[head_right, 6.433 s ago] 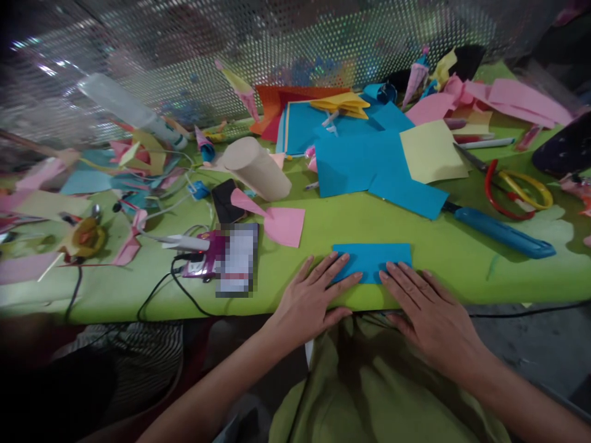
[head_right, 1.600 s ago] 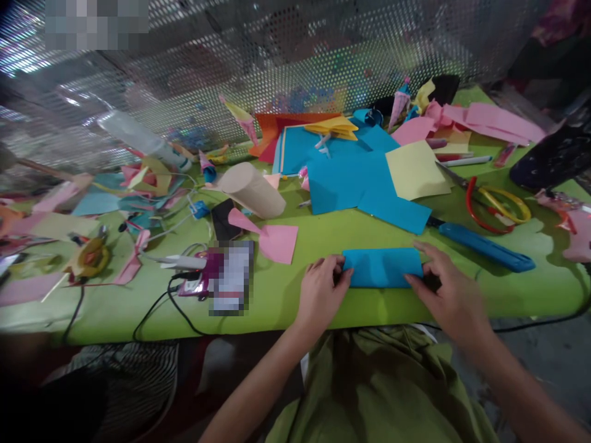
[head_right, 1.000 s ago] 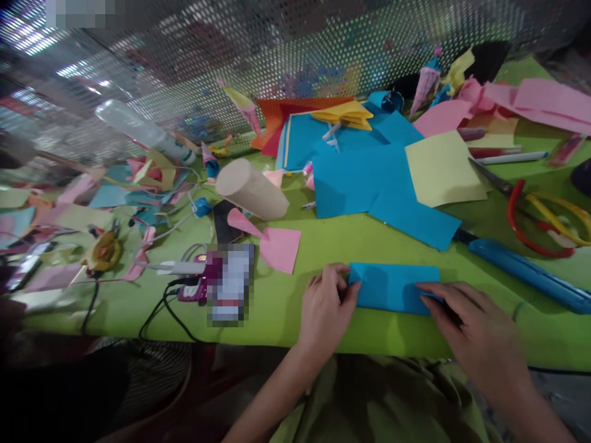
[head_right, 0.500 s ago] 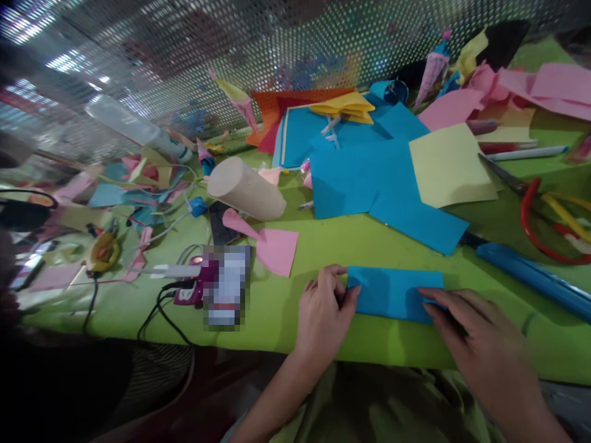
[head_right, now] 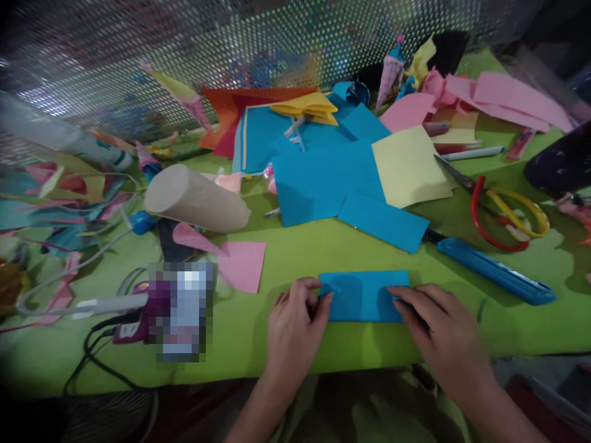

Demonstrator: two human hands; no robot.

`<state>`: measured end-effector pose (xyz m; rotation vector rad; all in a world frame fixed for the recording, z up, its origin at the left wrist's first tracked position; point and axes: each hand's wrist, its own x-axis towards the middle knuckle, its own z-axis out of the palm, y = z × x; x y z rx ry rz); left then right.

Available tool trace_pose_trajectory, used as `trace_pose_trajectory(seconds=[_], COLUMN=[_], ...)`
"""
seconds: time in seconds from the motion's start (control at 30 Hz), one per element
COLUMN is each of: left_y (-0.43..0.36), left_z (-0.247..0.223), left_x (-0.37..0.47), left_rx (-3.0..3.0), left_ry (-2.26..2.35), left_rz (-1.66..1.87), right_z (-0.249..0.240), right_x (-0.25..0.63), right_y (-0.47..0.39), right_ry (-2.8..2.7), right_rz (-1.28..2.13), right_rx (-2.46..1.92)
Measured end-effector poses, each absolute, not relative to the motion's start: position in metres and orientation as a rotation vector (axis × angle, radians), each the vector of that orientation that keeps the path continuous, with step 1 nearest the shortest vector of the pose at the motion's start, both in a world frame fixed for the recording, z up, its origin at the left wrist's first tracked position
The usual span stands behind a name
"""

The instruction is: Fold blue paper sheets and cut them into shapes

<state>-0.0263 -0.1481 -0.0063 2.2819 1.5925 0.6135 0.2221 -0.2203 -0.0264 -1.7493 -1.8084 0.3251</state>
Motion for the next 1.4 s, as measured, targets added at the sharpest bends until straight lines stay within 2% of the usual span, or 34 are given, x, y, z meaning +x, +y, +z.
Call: trace_pose_trajectory(seconds=[0.4,0.67,0.83,0.93,1.3,1.4], left_y=[-0.148,-0.149,-0.142,-0.145,-0.170,-0.169], left_z=[-0.004,-0.001,0.001,0.001,-0.007,-0.009], left_x=[-0.026,-0.023,-0.029,-0.036,-0.039,-0.039], left_rx=[2.369,2.699,3.045,3.074,2.917,2.907], left_ry=[1.589,1.560,0.948,0.795,0.913,0.917], left_rz=[0.545,0.401,0.354,0.255,0.152,0.169], right_z=[-0.024,-0.023,-0.024,-0.023,-0.025,-0.020], right_x=[0.219,0.217,0.216,0.215,0.217,0.215], right_y=[-0.219,-0.216,-0.215,-0.215,-0.215,-0.224], right_ry=[-1.776,-1.796,-1.814,-1.828,-1.846,-1.798], right_rz=[0.342,0.291,0.236,0.206,0.139,-0.023], right_rx=[-1.800,-1.791,-1.818,-1.823,-1.765,-1.769])
